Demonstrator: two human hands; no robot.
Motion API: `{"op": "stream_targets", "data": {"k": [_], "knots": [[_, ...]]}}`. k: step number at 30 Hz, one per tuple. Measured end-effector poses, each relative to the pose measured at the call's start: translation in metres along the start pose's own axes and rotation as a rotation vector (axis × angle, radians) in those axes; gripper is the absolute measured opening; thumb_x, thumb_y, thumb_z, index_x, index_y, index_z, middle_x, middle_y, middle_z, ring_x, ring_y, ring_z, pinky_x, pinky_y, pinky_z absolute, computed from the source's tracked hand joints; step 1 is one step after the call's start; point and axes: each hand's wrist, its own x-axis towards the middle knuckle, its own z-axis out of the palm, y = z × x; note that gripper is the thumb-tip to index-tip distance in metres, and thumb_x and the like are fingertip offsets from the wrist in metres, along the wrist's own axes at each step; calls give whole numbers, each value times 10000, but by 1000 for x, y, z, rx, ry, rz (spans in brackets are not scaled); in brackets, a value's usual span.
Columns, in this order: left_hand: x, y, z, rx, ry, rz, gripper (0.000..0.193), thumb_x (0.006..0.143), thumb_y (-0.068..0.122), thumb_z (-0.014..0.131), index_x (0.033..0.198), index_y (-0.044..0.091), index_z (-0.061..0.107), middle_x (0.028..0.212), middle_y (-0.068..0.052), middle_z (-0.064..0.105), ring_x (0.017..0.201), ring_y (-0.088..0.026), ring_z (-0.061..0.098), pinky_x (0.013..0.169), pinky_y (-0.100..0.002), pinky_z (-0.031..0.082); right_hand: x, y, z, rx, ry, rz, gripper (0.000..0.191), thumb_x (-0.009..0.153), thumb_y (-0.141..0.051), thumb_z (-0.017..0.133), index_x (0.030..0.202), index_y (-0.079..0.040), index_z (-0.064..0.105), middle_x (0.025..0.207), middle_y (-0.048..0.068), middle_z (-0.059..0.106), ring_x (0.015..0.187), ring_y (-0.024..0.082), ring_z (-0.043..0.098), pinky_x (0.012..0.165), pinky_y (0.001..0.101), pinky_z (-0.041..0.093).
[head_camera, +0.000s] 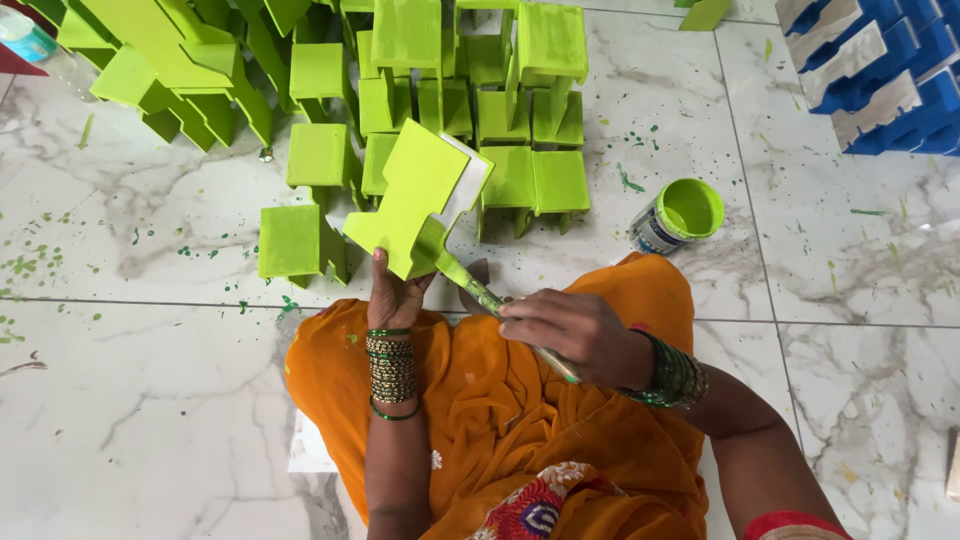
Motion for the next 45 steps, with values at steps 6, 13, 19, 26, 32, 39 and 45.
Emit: {"op": "stream_targets", "data": {"k": [6, 13, 19, 26, 32, 39, 45], "knots": [[-3, -10, 5, 45, -36, -1, 880, 891, 570, 715, 1529, 73, 370, 1482, -166, 529, 1331, -348, 545, 1135, -519, 465, 8, 11, 7, -90, 98, -23, 247, 916, 1, 642, 1153, -14, 711, 1238, 139, 696, 1083, 276, 705, 877, 373, 610], [-6, -15, 5, 69, -10, -4, 885, 866, 578, 715, 1522, 99, 363, 1459, -123, 525, 1311, -323, 544, 1114, -524, 467, 19, 37, 31, -76, 64, -36, 274, 860, -7, 653, 1130, -33, 690, 1221, 126, 703, 1031, 293, 698, 823, 386, 597], [5, -10, 3, 46, 10, -5, 915, 876, 583, 721, 1531, 53, 367, 1482, -162, 521, 1333, -340, 542, 1155, -505, 449, 1, 14, 1, -55, -30, 31, 271, 879, -12, 611, 1137, -8, 695, 1220, 151, 704, 1063, 292, 704, 837, 378, 603], [5, -11, 5, 58, -15, 11, 900, 876, 584, 716, 1526, 66, 369, 1484, -154, 522, 1347, -342, 535, 1162, -510, 440, 1, 10, -9, -108, 80, 10, 221, 943, -30, 652, 1158, -23, 703, 1236, 147, 699, 1123, 275, 712, 915, 376, 619], [-1, -18, 9, 64, -31, 9, 881, 887, 576, 725, 1530, 88, 371, 1475, -141, 511, 1338, -347, 515, 1138, -540, 435, 13, 43, 20, -118, 95, -60, 275, 874, -14, 666, 1146, -19, 706, 1235, 144, 700, 1086, 294, 702, 891, 390, 607], [5, -16, 5, 6, 8, 2, 919, 847, 569, 755, 1528, 91, 366, 1500, -150, 505, 1360, -360, 510, 1159, -540, 427, 0, 25, 4, -83, 21, 40, 289, 862, -7, 629, 1140, -17, 708, 1238, 144, 707, 1070, 283, 704, 867, 379, 609], [8, -16, 5, -16, -11, 2, 912, 841, 556, 765, 1527, 101, 371, 1501, -156, 505, 1368, -363, 504, 1157, -554, 429, 0, 10, -6, -122, 89, 8, 284, 875, -48, 653, 1150, 5, 698, 1226, 172, 689, 1084, 303, 699, 899, 397, 596]]}}
